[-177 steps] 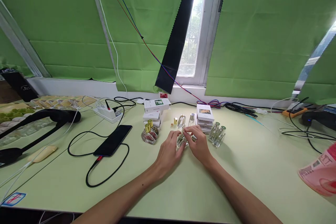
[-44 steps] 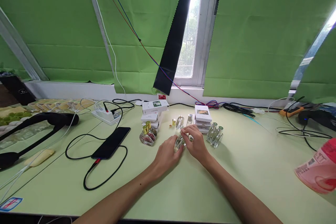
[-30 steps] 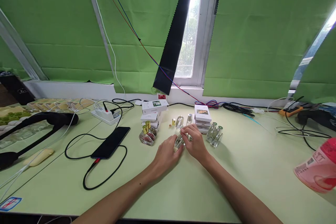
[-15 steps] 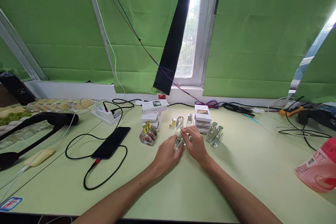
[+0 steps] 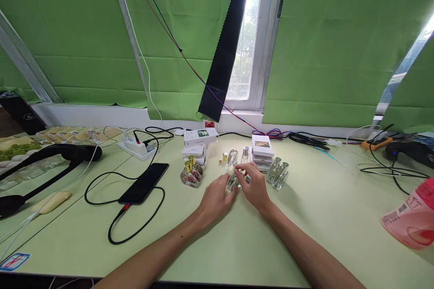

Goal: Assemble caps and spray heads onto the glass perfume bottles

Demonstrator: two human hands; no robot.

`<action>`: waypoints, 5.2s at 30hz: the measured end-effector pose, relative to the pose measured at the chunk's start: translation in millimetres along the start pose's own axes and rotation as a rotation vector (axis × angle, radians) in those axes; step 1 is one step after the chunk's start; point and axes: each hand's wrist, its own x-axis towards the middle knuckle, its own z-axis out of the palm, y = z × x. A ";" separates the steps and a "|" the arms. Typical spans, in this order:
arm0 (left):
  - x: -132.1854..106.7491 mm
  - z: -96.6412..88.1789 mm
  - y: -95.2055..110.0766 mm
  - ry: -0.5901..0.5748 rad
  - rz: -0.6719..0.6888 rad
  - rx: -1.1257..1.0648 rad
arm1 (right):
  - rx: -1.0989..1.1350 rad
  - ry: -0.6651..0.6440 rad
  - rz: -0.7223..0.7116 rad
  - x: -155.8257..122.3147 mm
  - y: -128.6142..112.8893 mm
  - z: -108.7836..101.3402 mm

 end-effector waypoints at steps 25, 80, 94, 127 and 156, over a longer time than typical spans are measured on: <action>0.5 0.3 -0.1 -0.006 -0.003 0.018 | 0.035 0.046 0.021 -2.0 0.7 2.6; -0.3 -4.4 3.7 -0.004 -0.005 0.034 | -0.349 -0.153 0.314 -1.4 21.1 -10.6; -1.1 -5.5 5.1 -0.020 -0.010 0.029 | -0.095 0.075 0.228 4.2 6.5 -9.7; -0.9 -4.3 4.8 -0.014 -0.011 0.002 | -0.072 0.065 0.128 1.8 -5.9 -7.1; -1.9 -3.2 4.0 -0.013 -0.001 -0.005 | -0.069 -0.039 0.047 -2.2 1.8 -4.1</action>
